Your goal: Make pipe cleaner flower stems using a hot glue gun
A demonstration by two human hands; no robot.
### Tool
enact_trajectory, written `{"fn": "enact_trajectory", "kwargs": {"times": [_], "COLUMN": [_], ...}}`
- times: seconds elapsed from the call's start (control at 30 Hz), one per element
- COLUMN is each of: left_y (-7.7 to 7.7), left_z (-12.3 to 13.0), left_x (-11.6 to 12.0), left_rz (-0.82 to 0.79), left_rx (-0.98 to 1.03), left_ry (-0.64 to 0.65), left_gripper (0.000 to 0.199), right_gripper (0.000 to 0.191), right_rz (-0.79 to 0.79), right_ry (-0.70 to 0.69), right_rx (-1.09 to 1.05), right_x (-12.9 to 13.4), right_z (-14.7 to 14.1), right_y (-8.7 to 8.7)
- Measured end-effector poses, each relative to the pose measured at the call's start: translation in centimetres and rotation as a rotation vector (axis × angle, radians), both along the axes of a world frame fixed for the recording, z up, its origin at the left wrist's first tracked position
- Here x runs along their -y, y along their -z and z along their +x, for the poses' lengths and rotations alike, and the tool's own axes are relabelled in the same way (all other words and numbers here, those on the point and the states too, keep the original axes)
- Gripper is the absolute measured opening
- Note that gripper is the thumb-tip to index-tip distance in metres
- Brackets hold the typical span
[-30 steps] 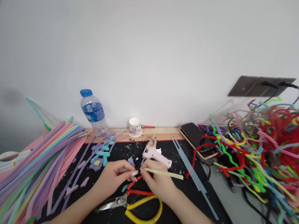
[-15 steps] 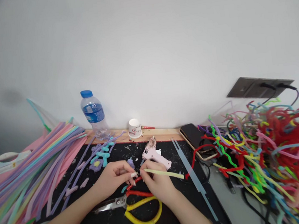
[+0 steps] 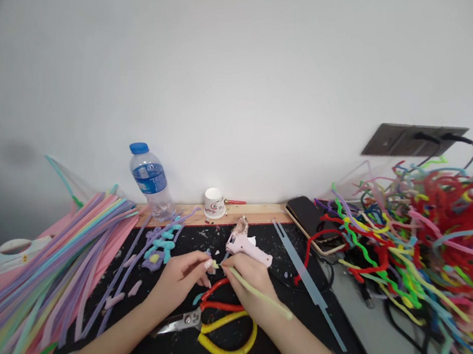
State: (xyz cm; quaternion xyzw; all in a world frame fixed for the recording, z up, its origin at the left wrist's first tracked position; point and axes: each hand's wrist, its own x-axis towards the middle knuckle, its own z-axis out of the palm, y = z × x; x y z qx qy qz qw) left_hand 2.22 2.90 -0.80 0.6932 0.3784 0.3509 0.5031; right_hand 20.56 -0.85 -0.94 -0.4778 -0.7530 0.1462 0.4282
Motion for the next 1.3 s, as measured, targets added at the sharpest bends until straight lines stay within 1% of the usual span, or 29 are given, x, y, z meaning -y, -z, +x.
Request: {"fn": "enact_trajectory", "kwargs": {"times": [0.1,0.23,0.37,0.47,0.57,0.67,0.77,0.9,1.03,1.2,1.3], "left_y": [0.0,-0.1,0.1,0.4,0.6,0.5,0.3,-0.1,-0.2,0.0,0.2], "left_z": [0.0,-0.1,-0.1,-0.1,0.0,0.0,0.0,0.0,0.0,-0.1,-0.2], "left_x": [0.1,0.1,0.1,0.0,0.0,-0.1,-0.1,-0.1,0.0,0.0,-0.1], "left_rz": [0.038,0.046,0.028,-0.004,-0.041,-0.069,-0.051,-0.012,-0.004,-0.022,-0.016], "left_rx": [-0.033,-0.058,-0.055,-0.025,0.007,0.007,-0.004,-0.021,-0.039,-0.010,-0.011], "left_ry": [0.008,0.009,0.011,0.016,0.022,0.013,0.004,0.005,0.012,-0.002,0.001], "left_gripper": [0.026,0.021,0.017,0.015,0.015,0.017,0.018,0.018,0.019,0.023,0.022], "right_gripper": [0.014,0.014,0.016,0.015,0.017,0.018,0.018,0.017,0.018,0.015,0.015], "right_rz": [-0.027,0.008,0.060,0.079,0.044,0.025,0.023,-0.049,-0.079,-0.068,-0.050], "right_ry": [-0.051,-0.103,-0.141,-0.135,-0.126,-0.149,-0.188,-0.226,-0.214,-0.152,-0.140], "right_rx": [-0.007,-0.006,-0.009,-0.016,-0.017,-0.010,0.027,0.110,0.133,0.105,0.090], "right_x": [0.1,0.1,0.2,0.3,0.3,0.3,0.3,0.5,0.7,0.4,0.3], "right_z": [-0.2,-0.4,-0.5,-0.6,-0.6,-0.6,-0.8,-1.0,-1.1,-0.9,-0.8], "right_y": [-0.1,-0.2,-0.1,0.1,0.4,0.5,0.2,-0.2,-0.3,0.0,0.1]}}
